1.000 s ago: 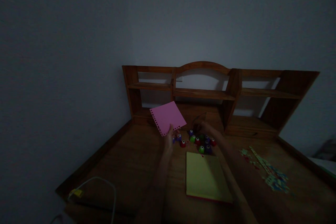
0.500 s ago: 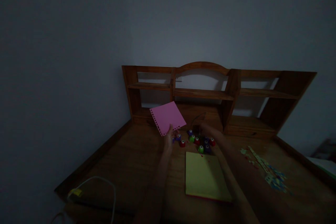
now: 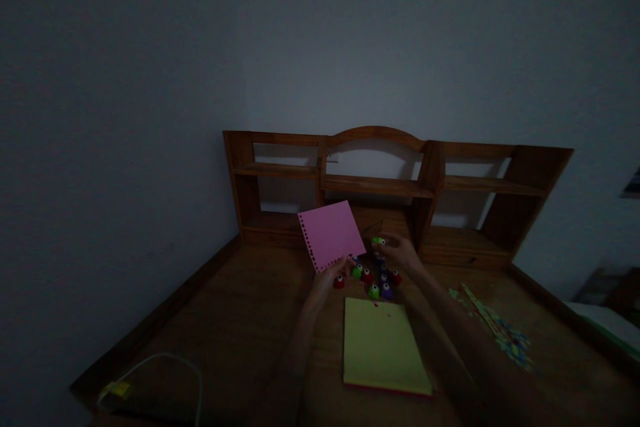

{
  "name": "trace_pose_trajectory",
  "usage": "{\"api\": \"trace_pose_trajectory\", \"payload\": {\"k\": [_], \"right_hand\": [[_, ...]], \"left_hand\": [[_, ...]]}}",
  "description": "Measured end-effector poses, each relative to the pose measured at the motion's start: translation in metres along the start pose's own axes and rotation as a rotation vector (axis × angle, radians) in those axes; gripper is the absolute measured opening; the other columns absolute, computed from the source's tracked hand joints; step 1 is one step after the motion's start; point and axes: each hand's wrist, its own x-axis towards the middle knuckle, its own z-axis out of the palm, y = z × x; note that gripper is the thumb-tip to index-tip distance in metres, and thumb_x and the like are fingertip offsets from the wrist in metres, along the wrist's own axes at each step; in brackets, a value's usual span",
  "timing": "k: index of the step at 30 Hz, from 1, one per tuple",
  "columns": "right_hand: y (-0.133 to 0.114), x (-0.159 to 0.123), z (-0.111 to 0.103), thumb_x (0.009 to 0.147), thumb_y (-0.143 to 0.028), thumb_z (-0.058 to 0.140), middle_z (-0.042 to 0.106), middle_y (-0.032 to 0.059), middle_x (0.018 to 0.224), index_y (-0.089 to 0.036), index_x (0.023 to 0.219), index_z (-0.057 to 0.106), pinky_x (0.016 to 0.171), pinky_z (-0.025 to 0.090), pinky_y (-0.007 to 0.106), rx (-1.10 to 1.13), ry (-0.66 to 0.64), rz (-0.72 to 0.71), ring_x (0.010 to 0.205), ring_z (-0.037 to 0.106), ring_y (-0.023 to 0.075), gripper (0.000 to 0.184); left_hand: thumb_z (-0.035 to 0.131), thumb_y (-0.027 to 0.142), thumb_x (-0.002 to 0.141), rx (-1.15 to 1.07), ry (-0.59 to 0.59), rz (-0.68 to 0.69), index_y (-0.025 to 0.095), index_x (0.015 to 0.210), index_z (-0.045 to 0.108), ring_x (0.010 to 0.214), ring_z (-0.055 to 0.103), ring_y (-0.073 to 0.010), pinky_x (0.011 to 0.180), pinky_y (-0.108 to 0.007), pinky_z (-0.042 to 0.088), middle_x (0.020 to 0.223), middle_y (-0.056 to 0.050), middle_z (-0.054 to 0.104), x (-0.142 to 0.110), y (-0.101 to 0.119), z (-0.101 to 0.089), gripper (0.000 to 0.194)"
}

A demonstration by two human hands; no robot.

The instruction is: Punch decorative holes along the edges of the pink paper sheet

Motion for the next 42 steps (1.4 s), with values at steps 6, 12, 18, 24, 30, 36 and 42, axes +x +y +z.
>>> {"api": "trace_pose_trajectory", "payload": {"k": [6, 12, 18, 24, 30, 36, 42], "right_hand": [[0.017, -0.06, 0.01, 0.06, -0.047, 0.085, 0.07, 0.0036, 0.07, -0.018, 0.107, 0.069, 0.052, 0.049, 0.028, 0.224, 0.058, 0.095, 0.056, 0.063, 0.0173, 0.057], [0.036, -0.085, 0.025, 0.057, -0.042, 0.088, 0.071, 0.0037, 0.086, -0.02, 0.1, 0.066, 0.052, 0.05, 0.027, 0.319, -0.073, 0.075, 0.054, 0.06, 0.0129, 0.053], [0.033, -0.095, 0.036, 0.057, -0.033, 0.089, 0.07, 0.0027, 0.091, -0.024, 0.103, 0.064, 0.056, 0.05, 0.026, 0.435, -0.118, 0.142, 0.07, 0.066, 0.0177, 0.053], [0.03, -0.097, 0.038, 0.058, -0.031, 0.088, 0.071, 0.003, 0.095, -0.024, 0.099, 0.065, 0.058, 0.047, 0.026, 0.478, -0.13, 0.169, 0.073, 0.067, 0.0176, 0.048], [0.028, -0.099, 0.038, 0.058, -0.034, 0.088, 0.071, 0.0013, 0.087, -0.025, 0.099, 0.065, 0.058, 0.045, 0.026, 0.498, -0.145, 0.186, 0.068, 0.065, 0.0163, 0.048], [0.02, -0.099, 0.039, 0.053, -0.036, 0.089, 0.071, 0.0012, 0.084, -0.023, 0.093, 0.064, 0.056, 0.044, 0.026, 0.497, -0.116, 0.207, 0.065, 0.064, 0.0158, 0.049], [0.024, -0.098, 0.038, 0.057, -0.035, 0.088, 0.07, 0.0022, 0.089, -0.022, 0.092, 0.065, 0.058, 0.046, 0.027, 0.479, -0.118, 0.164, 0.067, 0.065, 0.0161, 0.044]], "left_hand": [[0.068, 0.057, 0.077, 0.178, 0.032, 0.03, 0.015, 0.078, 0.075, 0.063, 0.056, -0.0155, 0.059, -0.027, 0.044, 0.07, -0.005, 0.066, -0.01, -0.003, 0.014, 0.043], [0.073, 0.054, 0.071, 0.146, 0.055, 0.037, 0.016, 0.07, 0.074, 0.067, 0.057, -0.0165, 0.066, -0.029, 0.047, 0.072, -0.006, 0.068, -0.018, 0.002, 0.028, 0.039], [0.072, 0.052, 0.073, 0.186, 0.086, 0.037, 0.016, 0.067, 0.074, 0.064, 0.055, -0.0155, 0.067, -0.028, 0.045, 0.068, -0.004, 0.066, -0.017, -0.002, 0.031, 0.037], [0.075, 0.048, 0.071, 0.192, 0.196, 0.023, 0.019, 0.061, 0.074, 0.067, 0.058, -0.018, 0.074, -0.03, 0.045, 0.068, -0.005, 0.066, -0.013, -0.005, 0.028, 0.031], [0.071, 0.049, 0.076, 0.293, 0.208, 0.074, 0.019, 0.059, 0.072, 0.07, 0.059, -0.0184, 0.078, -0.031, 0.045, 0.071, -0.006, 0.068, -0.016, -0.004, 0.03, 0.035], [0.072, 0.05, 0.074, 0.315, 0.231, 0.095, 0.02, 0.054, 0.065, 0.063, 0.055, -0.0172, 0.072, -0.031, 0.045, 0.062, -0.003, 0.062, -0.017, -0.004, 0.034, 0.037], [0.077, 0.049, 0.068, 0.254, 0.269, 0.066, 0.021, 0.057, 0.061, 0.07, 0.058, -0.0196, 0.077, -0.032, 0.047, 0.064, -0.003, 0.064, -0.021, -0.006, 0.037, 0.034]]}}
